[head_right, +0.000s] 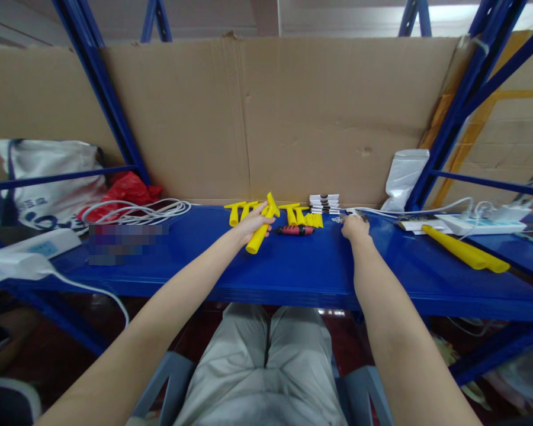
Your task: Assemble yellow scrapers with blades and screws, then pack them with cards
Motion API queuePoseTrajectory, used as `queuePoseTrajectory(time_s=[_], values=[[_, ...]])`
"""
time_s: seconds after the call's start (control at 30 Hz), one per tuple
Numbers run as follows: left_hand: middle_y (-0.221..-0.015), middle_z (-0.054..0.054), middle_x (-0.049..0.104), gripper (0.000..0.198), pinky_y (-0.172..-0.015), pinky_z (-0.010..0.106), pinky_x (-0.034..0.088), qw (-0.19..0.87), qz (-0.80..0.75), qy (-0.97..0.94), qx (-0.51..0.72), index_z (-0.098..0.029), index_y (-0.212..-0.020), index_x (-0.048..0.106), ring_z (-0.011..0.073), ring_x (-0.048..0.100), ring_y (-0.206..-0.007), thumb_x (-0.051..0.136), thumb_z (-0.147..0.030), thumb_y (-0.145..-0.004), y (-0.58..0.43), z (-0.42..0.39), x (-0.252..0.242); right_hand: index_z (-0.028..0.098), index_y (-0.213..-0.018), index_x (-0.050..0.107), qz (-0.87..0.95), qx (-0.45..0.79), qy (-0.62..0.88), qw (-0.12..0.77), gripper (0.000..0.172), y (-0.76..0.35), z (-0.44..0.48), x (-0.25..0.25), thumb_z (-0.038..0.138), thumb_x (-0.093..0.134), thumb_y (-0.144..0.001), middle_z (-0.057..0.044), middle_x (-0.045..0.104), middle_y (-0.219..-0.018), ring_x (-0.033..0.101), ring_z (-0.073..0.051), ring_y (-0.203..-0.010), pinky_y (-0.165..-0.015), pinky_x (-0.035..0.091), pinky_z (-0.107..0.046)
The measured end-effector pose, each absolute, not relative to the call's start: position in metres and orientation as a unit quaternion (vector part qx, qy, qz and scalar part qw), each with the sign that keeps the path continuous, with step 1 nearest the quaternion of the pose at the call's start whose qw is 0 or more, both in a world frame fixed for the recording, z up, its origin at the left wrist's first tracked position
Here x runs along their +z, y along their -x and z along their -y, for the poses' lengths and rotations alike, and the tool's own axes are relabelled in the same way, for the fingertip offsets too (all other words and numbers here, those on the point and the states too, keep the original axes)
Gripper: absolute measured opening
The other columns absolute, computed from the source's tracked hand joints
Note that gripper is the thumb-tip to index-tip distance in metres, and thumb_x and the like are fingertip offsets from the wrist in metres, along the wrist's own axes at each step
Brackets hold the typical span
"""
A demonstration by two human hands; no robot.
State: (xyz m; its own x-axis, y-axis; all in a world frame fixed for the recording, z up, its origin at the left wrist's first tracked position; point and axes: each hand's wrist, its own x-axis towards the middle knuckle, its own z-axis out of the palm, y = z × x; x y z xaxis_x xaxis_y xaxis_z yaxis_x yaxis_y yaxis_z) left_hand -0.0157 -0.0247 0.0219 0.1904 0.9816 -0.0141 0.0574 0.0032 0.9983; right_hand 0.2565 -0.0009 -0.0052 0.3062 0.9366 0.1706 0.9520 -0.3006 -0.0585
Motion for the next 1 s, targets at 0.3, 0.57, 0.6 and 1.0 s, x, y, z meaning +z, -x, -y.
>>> queuePoseTrajectory(time_s=[0.3, 0.57, 0.6, 1.0], values=[[-0.113, 0.008, 0.061, 0.084, -0.041, 0.017, 0.038, 0.536, -0.46, -0.56, 0.433, -0.035, -0.148, 0.014, 0.0022, 0.045, -0.044, 0.049, 0.0, -0.08, 0.016, 0.023, 0.02, 0.013, -0.115, 0.062, 0.585, -0.057, 0.805, 0.074, 0.036, -0.258, -0.004, -0.007, 0.014, 0.043, -0.084, -0.018, 0.062, -0.117, 0.057, -0.025, -0.114, -0.091, 0.045, -0.036], [-0.1, 0.005, 0.063, 0.082, -0.041, 0.017, 0.037, 0.548, -0.444, -0.561, 0.433, -0.034, -0.147, 0.019, 0.0031, 0.045, -0.044, 0.05, 0.001, -0.08, 0.016, 0.024, 0.02, 0.007, -0.106, 0.066, 0.592, -0.038, 0.801, 0.088, 0.033, -0.26, -0.013, -0.009, 0.016, 0.048, -0.08, -0.021, 0.066, -0.107, 0.061, -0.027, -0.106, -0.087, 0.047, -0.034], [-0.1, 0.005, 0.062, 0.082, -0.04, 0.017, 0.037, 0.548, -0.439, -0.563, 0.436, -0.034, -0.147, 0.018, 0.0034, 0.045, -0.044, 0.05, 0.001, -0.08, 0.016, 0.024, 0.02, 0.008, -0.103, 0.067, 0.595, -0.045, 0.797, 0.091, 0.031, -0.26, -0.014, -0.009, 0.018, 0.051, -0.079, -0.02, 0.067, -0.103, 0.062, -0.028, -0.104, -0.085, 0.048, -0.033], [-0.081, -0.001, 0.057, 0.079, -0.04, 0.017, 0.037, 0.601, -0.361, -0.597, 0.389, -0.032, -0.145, 0.025, 0.0043, 0.047, -0.045, 0.051, 0.003, -0.079, 0.016, 0.028, 0.02, 0.014, -0.072, 0.064, 0.612, -0.012, 0.736, 0.289, 0.007, -0.24, -0.004, 0.004, 0.019, 0.059, -0.072, -0.008, 0.068, -0.074, 0.064, -0.021, -0.074, -0.069, 0.048, -0.027]])
